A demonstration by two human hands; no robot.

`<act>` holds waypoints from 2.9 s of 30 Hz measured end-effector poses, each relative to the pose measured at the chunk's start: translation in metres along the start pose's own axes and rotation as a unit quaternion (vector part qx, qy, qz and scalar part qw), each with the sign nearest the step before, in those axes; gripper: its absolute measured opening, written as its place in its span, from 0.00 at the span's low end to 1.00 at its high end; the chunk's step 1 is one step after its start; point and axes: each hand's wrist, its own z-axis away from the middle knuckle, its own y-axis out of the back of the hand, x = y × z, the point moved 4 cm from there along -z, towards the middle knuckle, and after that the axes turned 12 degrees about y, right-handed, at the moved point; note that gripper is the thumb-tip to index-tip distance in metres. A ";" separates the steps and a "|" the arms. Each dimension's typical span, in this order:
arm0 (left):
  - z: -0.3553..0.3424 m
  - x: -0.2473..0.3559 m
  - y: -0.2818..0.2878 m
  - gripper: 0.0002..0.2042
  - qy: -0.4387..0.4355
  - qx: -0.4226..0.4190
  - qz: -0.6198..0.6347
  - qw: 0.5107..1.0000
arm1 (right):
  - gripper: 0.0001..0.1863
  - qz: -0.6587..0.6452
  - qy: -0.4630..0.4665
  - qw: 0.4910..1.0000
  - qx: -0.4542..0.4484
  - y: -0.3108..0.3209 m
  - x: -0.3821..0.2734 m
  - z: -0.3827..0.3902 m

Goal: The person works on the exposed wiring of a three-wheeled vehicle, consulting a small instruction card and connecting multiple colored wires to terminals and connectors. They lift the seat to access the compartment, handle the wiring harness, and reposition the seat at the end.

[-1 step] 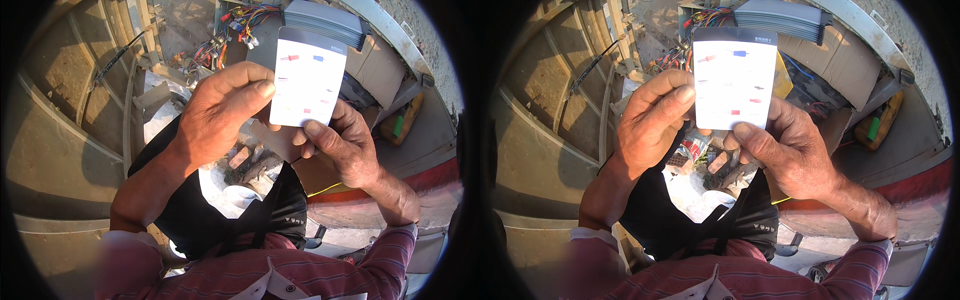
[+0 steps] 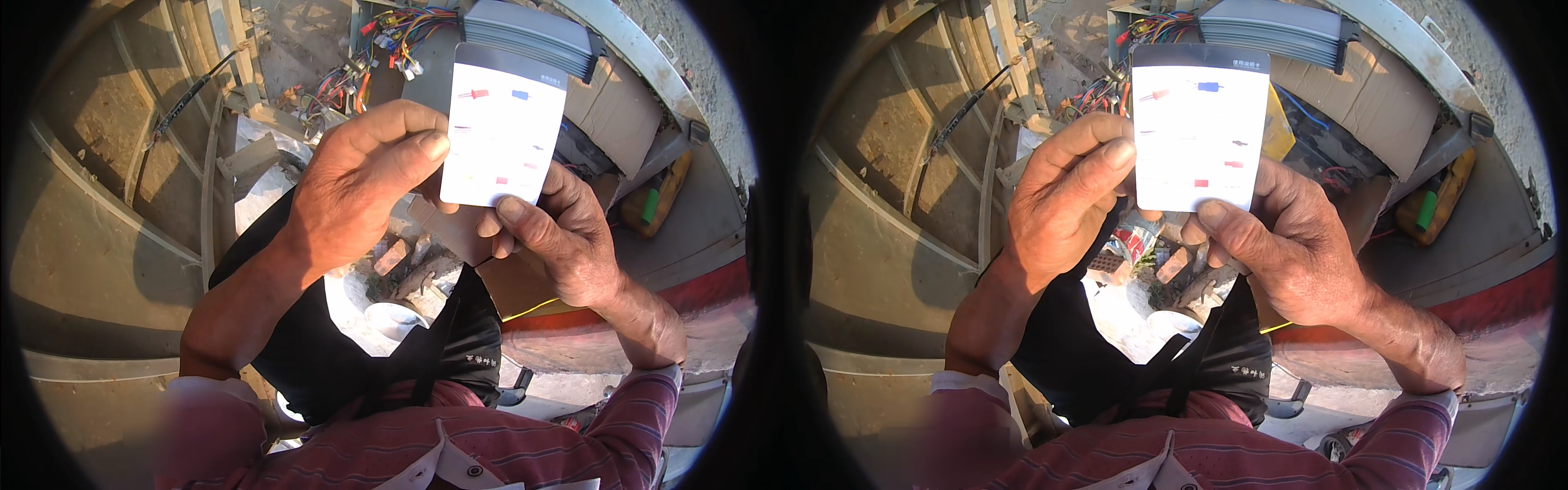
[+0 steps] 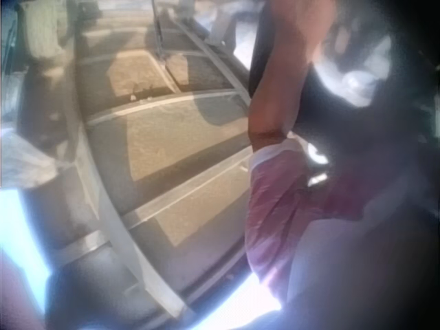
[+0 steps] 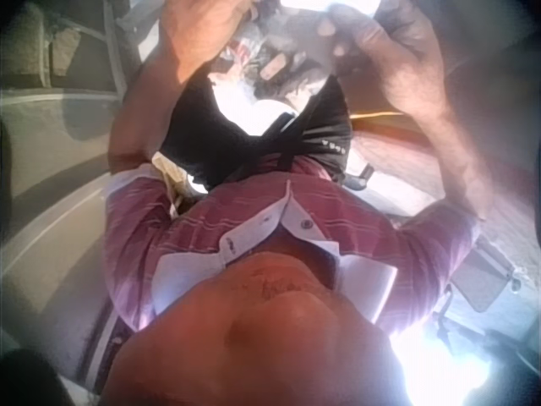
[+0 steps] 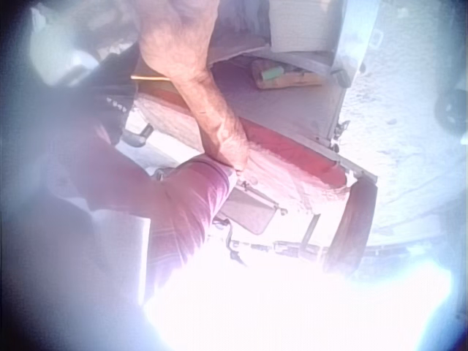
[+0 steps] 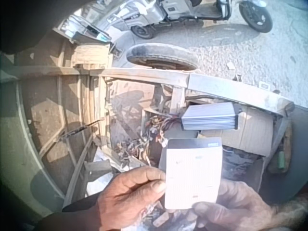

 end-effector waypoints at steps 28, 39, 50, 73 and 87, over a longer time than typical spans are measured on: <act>0.001 -0.001 0.001 0.11 -0.018 0.005 -0.033 0.999 | 0.12 0.043 -0.003 0.999 0.011 0.000 -0.004 0.000; -0.002 -0.002 0.002 0.12 -0.029 -0.008 -0.039 0.999 | 0.12 0.052 -0.026 0.998 0.012 0.000 -0.007 0.000; -0.002 -0.003 0.004 0.11 -0.033 -0.006 -0.041 0.999 | 0.12 0.039 -0.015 0.999 -0.006 -0.001 -0.008 -0.001; 0.002 -0.003 0.004 0.10 -0.025 0.011 -0.052 0.998 | 0.13 -0.002 -0.040 0.999 0.004 -0.004 -0.008 -0.002; 0.004 -0.003 0.003 0.10 -0.029 -0.007 -0.052 0.998 | 0.17 0.007 -0.042 0.999 0.013 -0.003 -0.007 -0.002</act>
